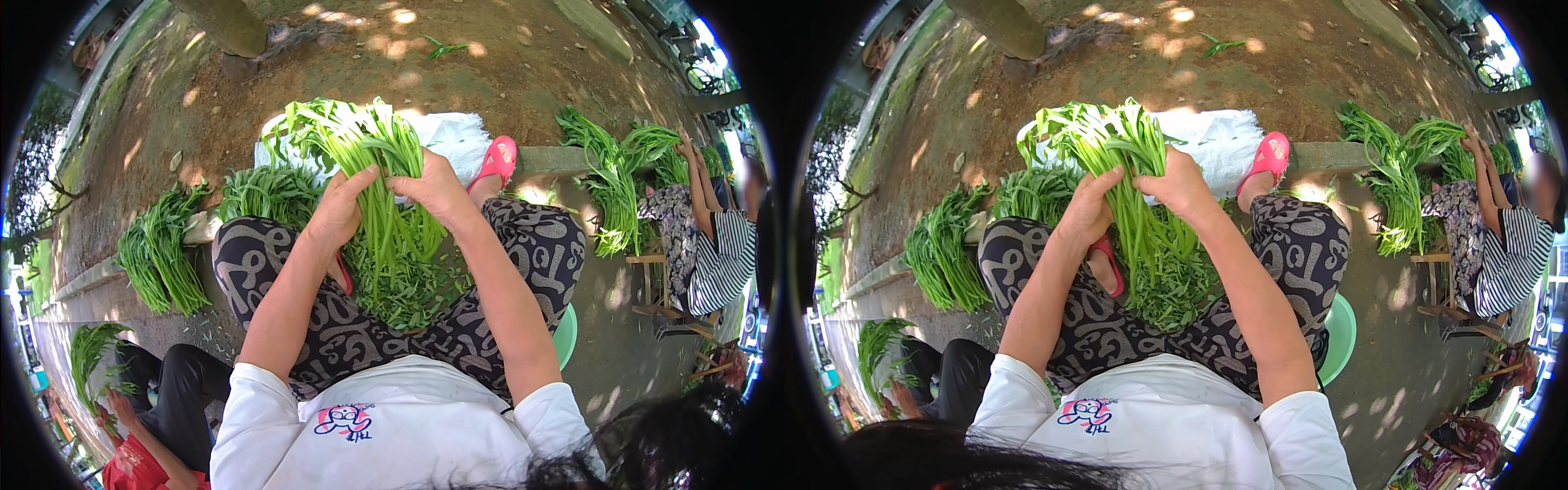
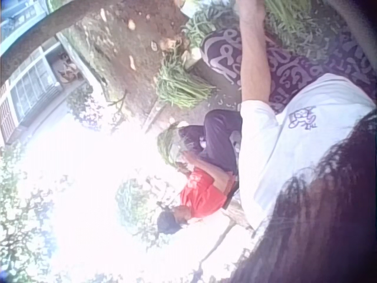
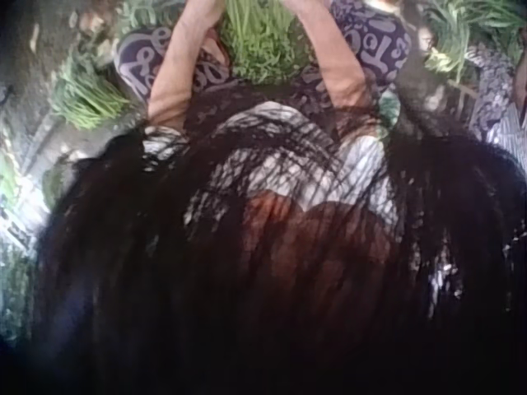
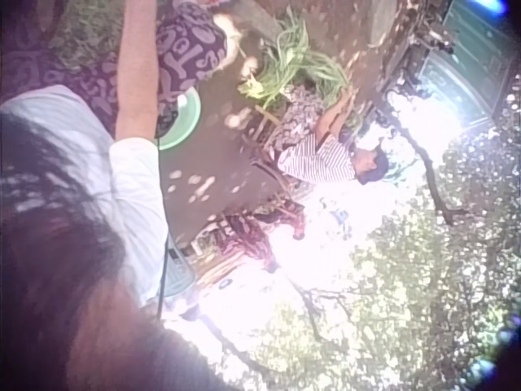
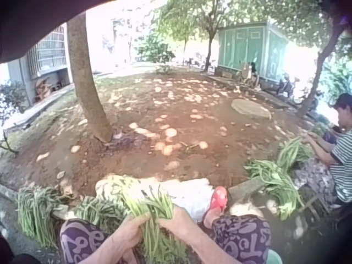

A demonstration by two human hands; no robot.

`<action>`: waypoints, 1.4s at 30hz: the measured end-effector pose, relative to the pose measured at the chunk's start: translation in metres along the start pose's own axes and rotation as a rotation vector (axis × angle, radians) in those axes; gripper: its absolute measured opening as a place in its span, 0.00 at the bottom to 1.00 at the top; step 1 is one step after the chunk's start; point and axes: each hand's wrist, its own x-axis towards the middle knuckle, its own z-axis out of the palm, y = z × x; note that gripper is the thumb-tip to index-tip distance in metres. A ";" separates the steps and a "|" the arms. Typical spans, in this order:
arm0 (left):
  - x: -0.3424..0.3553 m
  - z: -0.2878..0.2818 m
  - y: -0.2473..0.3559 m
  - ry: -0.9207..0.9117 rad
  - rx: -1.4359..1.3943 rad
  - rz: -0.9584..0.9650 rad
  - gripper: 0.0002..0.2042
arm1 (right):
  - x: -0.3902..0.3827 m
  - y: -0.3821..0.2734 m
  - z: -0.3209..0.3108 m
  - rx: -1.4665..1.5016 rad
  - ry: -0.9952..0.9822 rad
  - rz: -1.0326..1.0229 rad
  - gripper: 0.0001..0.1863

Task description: The person sorts bunches of leafy green vegetables by hand, picking through the stems and leaves and placing the items into piles on a plastic sheet and the ground.

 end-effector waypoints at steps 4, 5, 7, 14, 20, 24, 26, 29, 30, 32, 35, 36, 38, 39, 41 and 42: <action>0.005 -0.008 -0.004 0.010 0.108 0.080 0.10 | -0.001 0.000 -0.005 0.229 -0.056 0.074 0.12; 0.007 -0.008 -0.006 0.063 0.102 0.097 0.09 | 0.001 0.006 -0.009 0.258 -0.043 0.112 0.13; 0.010 -0.017 -0.005 0.127 0.094 0.102 0.09 | -0.001 -0.002 -0.008 0.345 0.086 0.179 0.12; 0.014 -0.034 0.001 0.273 0.044 0.101 0.13 | 0.008 -0.010 -0.033 0.297 0.420 0.010 0.10; 0.012 -0.032 0.001 0.276 0.039 0.041 0.15 | 0.008 -0.013 -0.046 0.388 0.435 0.018 0.08; 0.009 -0.020 -0.003 0.160 0.062 -0.045 0.15 | 0.008 -0.007 -0.032 0.396 0.203 0.006 0.11; 0.007 -0.013 -0.006 0.098 0.094 -0.075 0.16 | 0.006 -0.004 -0.020 0.276 0.170 0.095 0.16; 0.008 -0.009 -0.015 0.049 0.135 -0.091 0.13 | 0.007 0.009 -0.007 0.268 0.043 0.023 0.19; 0.008 -0.007 -0.017 0.030 0.158 -0.091 0.12 | 0.007 0.010 -0.003 0.239 0.040 0.033 0.20; 0.009 0.000 -0.020 0.031 0.212 -0.073 0.11 | 0.006 0.013 0.003 0.182 0.034 0.054 0.20; 0.010 0.000 -0.022 0.045 0.276 -0.072 0.12 | 0.005 0.013 0.005 0.180 0.042 0.055 0.19; 0.010 -0.001 -0.022 0.029 0.295 -0.069 0.12 | 0.004 0.011 0.005 0.189 0.040 0.056 0.18; 0.010 -0.004 -0.021 -0.005 0.333 -0.062 0.12 | 0.005 0.011 0.002 0.232 0.019 0.061 0.17; 0.009 -0.003 -0.018 -0.020 0.310 -0.067 0.12 | 0.005 0.011 0.000 0.255 0.011 0.065 0.16; 0.006 -0.001 -0.012 -0.053 0.264 -0.078 0.12 | 0.004 0.010 -0.004 0.324 0.024 0.072 0.15; 0.004 0.000 -0.008 -0.040 0.223 -0.095 0.12 | 0.004 0.008 -0.005 0.359 0.026 0.075 0.14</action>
